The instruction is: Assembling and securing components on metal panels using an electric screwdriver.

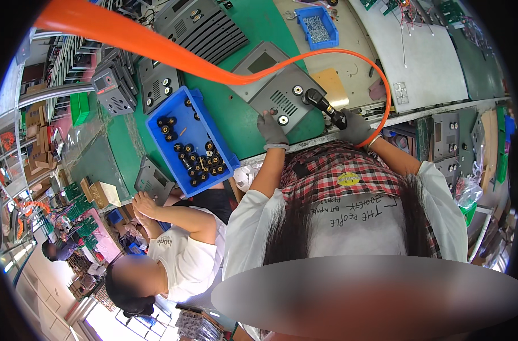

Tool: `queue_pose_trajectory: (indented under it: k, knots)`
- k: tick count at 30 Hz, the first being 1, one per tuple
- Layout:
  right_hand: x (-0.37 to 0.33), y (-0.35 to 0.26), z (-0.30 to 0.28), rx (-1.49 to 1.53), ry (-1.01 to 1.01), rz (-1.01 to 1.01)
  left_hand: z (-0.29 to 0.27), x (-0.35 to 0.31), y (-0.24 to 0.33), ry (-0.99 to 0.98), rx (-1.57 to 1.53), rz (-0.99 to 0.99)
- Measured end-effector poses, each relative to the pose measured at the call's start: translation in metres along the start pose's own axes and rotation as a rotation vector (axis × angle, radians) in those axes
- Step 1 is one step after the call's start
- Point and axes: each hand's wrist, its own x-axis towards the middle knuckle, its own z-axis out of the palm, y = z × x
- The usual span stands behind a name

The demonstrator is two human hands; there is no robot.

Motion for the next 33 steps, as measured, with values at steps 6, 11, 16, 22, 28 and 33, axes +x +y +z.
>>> queue_pose_trajectory:
  k: [6,11,16,22,28,33]
  knots:
    - [-0.002,-0.012,-0.009,0.015,-0.052,0.036,0.0,0.004,-0.001,-0.007,0.075,0.026]
    - [-0.012,-0.039,-0.019,-0.083,-0.096,-0.01,-0.002,0.009,0.001,-0.006,0.085,-0.022]
    - [-0.005,-0.052,-0.008,-0.19,-0.222,-0.143,-0.001,0.009,-0.006,-0.012,-0.003,-0.035]
    - [0.003,-0.049,0.005,-0.177,-0.229,-0.127,-0.003,0.014,-0.018,-0.023,0.018,-0.006]
    - [0.004,-0.05,0.006,-0.209,-0.223,-0.163,-0.002,0.013,-0.022,-0.019,0.026,-0.001]
    - [0.006,-0.04,0.01,-0.188,-0.163,-0.23,-0.004,0.009,-0.02,-0.018,0.283,0.144]
